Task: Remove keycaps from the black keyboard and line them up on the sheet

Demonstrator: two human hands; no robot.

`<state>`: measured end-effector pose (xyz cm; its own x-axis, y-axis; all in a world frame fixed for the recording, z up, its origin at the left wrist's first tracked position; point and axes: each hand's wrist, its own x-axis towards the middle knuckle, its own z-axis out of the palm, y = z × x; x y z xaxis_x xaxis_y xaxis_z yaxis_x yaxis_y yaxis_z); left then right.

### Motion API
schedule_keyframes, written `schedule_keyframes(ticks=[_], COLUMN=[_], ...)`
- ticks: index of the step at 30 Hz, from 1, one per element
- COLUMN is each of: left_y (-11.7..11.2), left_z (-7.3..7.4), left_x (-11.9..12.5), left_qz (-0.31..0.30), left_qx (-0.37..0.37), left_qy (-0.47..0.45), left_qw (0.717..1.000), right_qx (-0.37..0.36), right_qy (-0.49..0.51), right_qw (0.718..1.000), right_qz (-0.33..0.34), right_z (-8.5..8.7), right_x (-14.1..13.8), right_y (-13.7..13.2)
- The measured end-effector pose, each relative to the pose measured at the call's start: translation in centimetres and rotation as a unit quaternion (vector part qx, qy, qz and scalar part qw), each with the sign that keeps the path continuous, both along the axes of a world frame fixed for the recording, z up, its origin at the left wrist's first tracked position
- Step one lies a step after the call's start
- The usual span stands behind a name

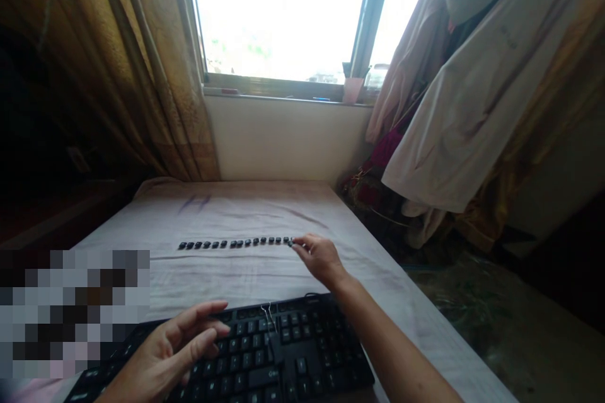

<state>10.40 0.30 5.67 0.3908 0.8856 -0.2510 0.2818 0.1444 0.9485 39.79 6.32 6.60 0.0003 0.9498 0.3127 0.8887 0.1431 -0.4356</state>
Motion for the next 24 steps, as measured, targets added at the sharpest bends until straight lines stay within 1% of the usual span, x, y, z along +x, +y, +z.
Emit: schedule_keyframes(ticks=[3, 5, 7, 9, 11, 18, 24], left_y=[0.4, 0.4, 0.5, 0.6, 0.9, 1.6, 1.5], left_z=[0.2, 0.3, 0.3, 0.3, 0.3, -0.2, 0.0], left_x=[-0.5, -0.6, -0.7, -0.9, -1.2, -2.1, -1.9], left_qz=[0.043, 0.075, 0.093, 0.092, 0.079, 0.028, 0.032], left_qx=[0.003, 0.012, 0.018, 0.019, 0.012, 0.004, 0.024], left_qy=[-0.002, -0.01, -0.011, 0.002, 0.018, 0.037, 0.047], left_qw=[0.999, 0.997, 0.995, 0.996, 0.997, 0.999, 0.998], right_qx=[-0.041, -0.068, -0.09, -0.104, -0.115, -0.134, -0.137], right_qy=[-0.029, -0.049, -0.068, -0.088, -0.105, -0.146, -0.159], right_qw=[0.998, 0.995, 0.992, 0.989, 0.986, 0.979, 0.976], right_qz=[-0.047, -0.06, -0.064, -0.063, -0.058, -0.051, -0.059], right_z=[-1.1, -2.0, -2.7, -3.2, -3.4, -3.0, -2.9], right_x=[2.9, 3.7, 3.9, 3.8, 3.7, 3.4, 3.2], right_y=[3.5, 4.8, 5.5, 5.9, 6.2, 6.5, 6.2])
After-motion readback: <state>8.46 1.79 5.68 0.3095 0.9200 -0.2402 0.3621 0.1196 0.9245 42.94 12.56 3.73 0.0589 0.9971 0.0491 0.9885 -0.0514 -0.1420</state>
